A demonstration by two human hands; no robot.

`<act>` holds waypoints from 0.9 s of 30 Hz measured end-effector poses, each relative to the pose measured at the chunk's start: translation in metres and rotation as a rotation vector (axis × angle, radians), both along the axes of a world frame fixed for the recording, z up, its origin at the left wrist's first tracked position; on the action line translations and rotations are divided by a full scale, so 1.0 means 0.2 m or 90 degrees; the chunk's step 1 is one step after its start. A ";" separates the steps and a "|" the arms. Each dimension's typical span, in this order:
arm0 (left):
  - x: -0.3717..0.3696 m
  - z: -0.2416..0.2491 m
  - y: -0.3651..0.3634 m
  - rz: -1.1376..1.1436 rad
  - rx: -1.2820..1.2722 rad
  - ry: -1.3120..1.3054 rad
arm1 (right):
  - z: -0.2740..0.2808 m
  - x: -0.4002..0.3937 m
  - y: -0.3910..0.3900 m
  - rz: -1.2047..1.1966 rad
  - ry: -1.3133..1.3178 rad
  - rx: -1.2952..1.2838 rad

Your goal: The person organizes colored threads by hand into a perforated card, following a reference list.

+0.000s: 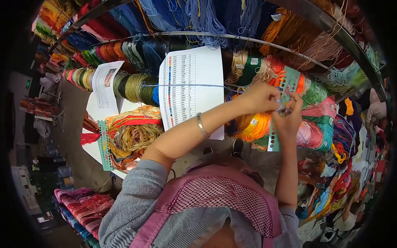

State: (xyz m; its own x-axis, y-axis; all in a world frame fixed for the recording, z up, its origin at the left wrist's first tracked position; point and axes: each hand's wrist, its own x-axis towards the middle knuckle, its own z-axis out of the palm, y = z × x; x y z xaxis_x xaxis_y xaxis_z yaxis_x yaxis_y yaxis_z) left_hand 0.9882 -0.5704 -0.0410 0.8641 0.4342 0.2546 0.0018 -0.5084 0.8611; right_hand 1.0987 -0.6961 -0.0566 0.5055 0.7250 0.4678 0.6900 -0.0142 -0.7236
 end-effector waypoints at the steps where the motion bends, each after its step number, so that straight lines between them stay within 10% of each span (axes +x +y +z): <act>1: -0.04 0.00 0.03 0.046 0.046 -0.045 | 0.01 0.00 0.01 -0.014 -0.001 -0.007; 15: -1.55 0.38 0.66 0.443 -0.387 -0.086 | -0.02 0.05 0.05 -0.035 0.088 0.008; 21: -1.92 0.19 0.75 0.728 0.270 0.470 | -0.01 0.05 0.04 0.013 0.025 -0.087; 23: -1.81 0.25 0.74 0.604 0.156 0.062 | 0.12 0.00 0.03 0.022 0.004 -0.095; 27: -1.39 0.54 0.65 0.450 0.051 -0.212 | 0.31 -0.14 0.11 0.078 -0.002 -0.062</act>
State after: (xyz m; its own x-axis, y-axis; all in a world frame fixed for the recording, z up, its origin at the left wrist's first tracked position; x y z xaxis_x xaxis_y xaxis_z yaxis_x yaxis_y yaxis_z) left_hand 0.7109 -0.4407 0.0663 0.2627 0.8218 0.5057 0.0961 -0.5438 0.8337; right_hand 1.0706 -0.6747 0.0062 0.4088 0.8235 0.3932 0.6927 0.0005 -0.7212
